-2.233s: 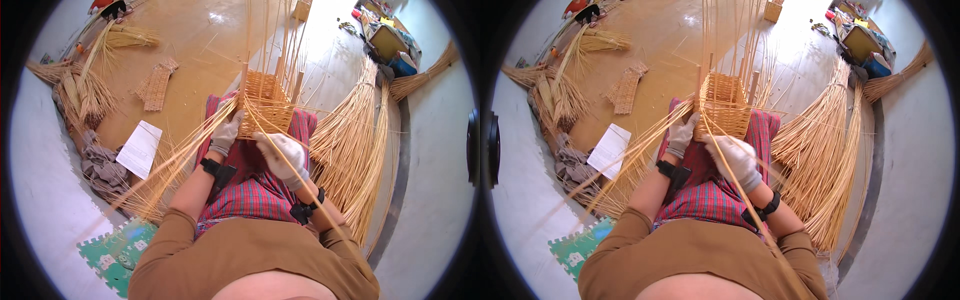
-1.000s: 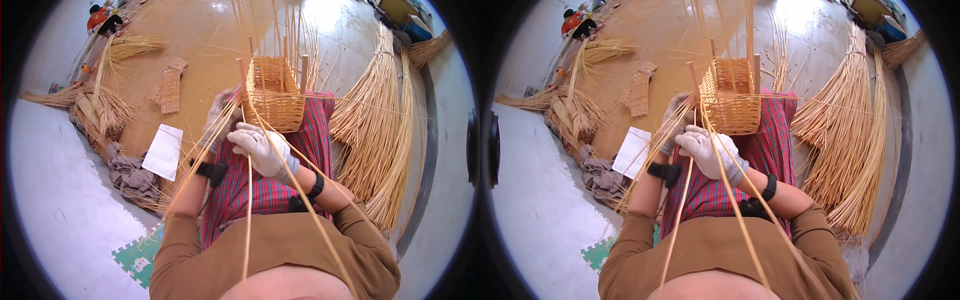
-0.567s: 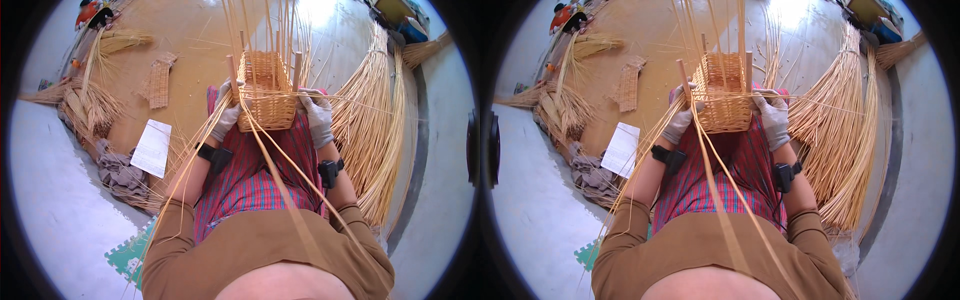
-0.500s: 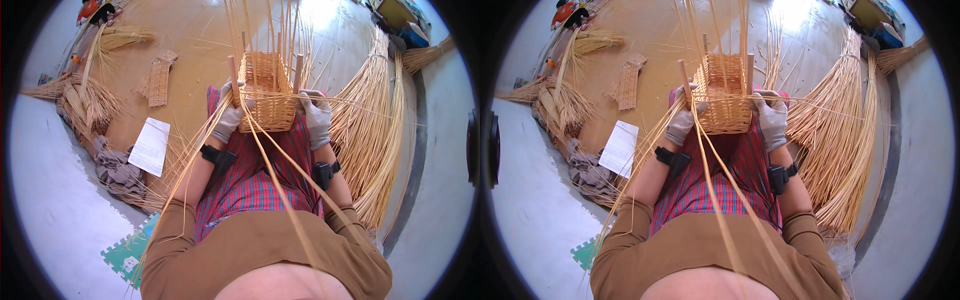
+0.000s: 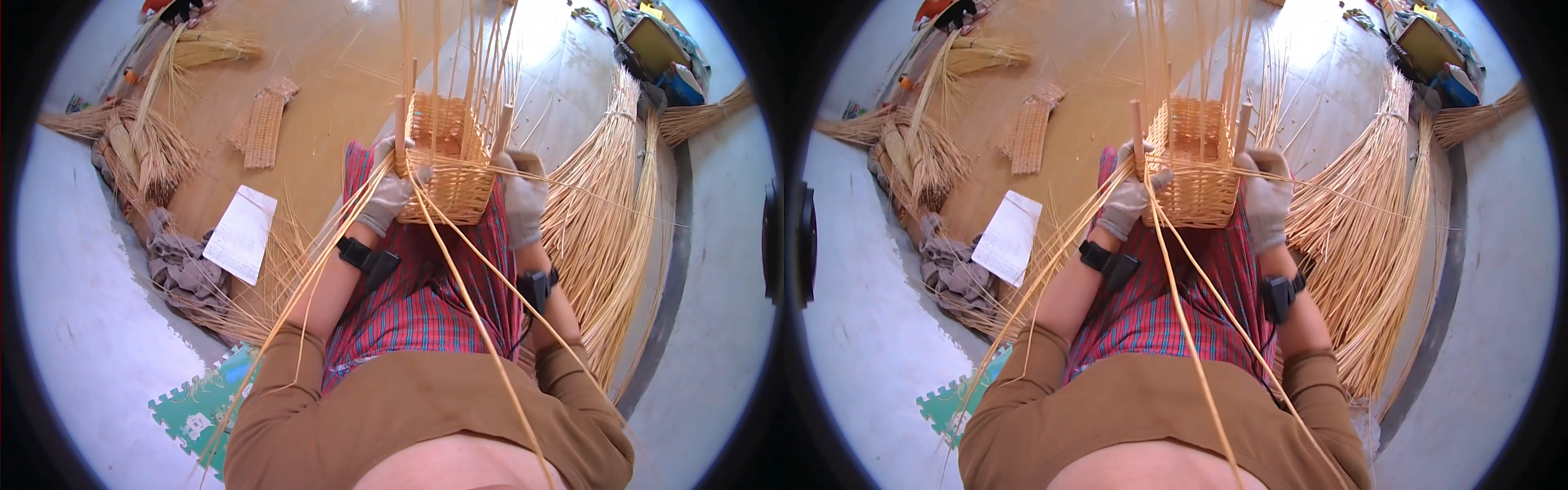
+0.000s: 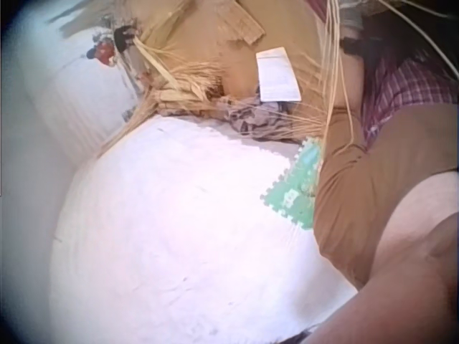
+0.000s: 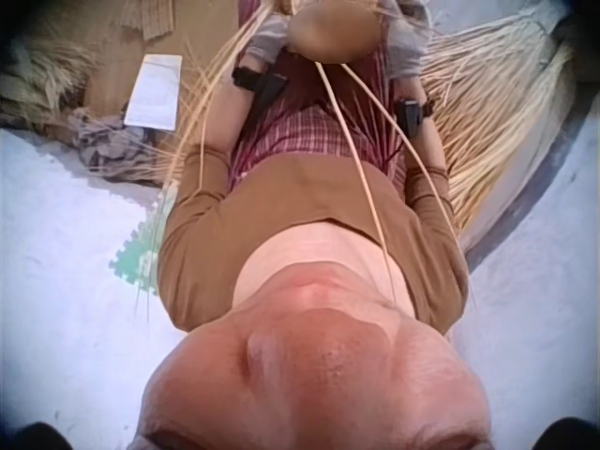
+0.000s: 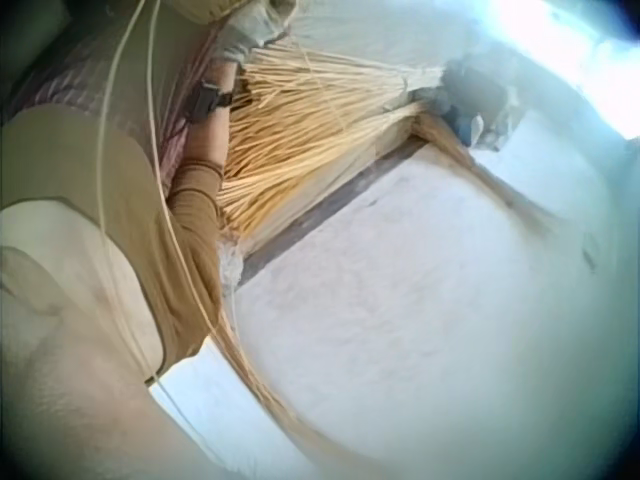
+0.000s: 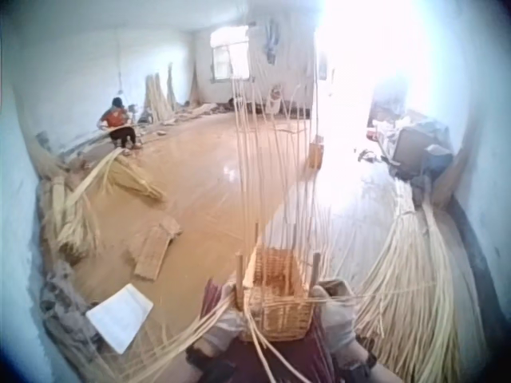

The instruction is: The person is weaving a rectangular basket from straw or willow strips around a set of vertical wooden posts.

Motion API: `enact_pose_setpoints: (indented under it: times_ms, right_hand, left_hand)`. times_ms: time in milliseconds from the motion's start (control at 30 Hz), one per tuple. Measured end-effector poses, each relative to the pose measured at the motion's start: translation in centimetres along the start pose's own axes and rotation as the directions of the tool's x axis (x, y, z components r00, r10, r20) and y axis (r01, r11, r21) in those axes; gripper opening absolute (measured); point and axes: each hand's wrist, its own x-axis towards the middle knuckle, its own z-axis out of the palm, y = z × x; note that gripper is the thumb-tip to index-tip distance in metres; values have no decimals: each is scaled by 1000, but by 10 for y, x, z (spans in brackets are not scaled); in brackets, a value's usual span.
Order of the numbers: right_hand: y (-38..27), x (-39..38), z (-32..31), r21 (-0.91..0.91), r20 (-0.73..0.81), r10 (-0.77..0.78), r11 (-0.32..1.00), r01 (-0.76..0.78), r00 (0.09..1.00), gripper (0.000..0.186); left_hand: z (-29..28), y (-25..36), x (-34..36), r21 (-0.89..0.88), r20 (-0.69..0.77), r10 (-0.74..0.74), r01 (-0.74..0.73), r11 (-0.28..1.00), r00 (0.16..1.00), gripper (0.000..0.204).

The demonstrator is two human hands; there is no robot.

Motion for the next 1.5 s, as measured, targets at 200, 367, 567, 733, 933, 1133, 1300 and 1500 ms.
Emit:
enact_pose_setpoints:
  times_ms: [200,367,567,733,933,1133,1300,1500]
  right_hand:
    - [-59,75,94,-256,501,-616,564,785,607,57]
    - [-74,73,106,-239,308,-246,915,325,919,82]
    - [10,-7,-8,219,85,87,970,-104,993,16]
    - [18,2,-60,143,-100,106,986,-91,989,22]
    - [-27,96,33,-62,320,-392,900,432,863,27]
    - [65,63,-11,554,6,171,820,-146,985,17]
    - [59,41,-18,778,-154,319,623,-84,935,20]
    - [19,-32,-11,545,-32,-210,816,194,977,33]
  left_hand:
    - [0,-14,-1,74,-80,160,-154,985,984,49]
    - [-1,-12,-1,56,-102,69,-63,996,992,49]
    - [-3,-20,-3,230,-305,409,-351,908,860,59]
    - [26,23,-64,654,79,578,-480,585,812,28]
    - [71,15,-50,915,146,328,-253,314,933,92]
    - [71,15,-38,943,139,220,-197,268,965,76]
    - [65,41,-38,862,301,565,-473,184,768,57]
    - [79,43,-23,909,226,190,-277,312,955,75]
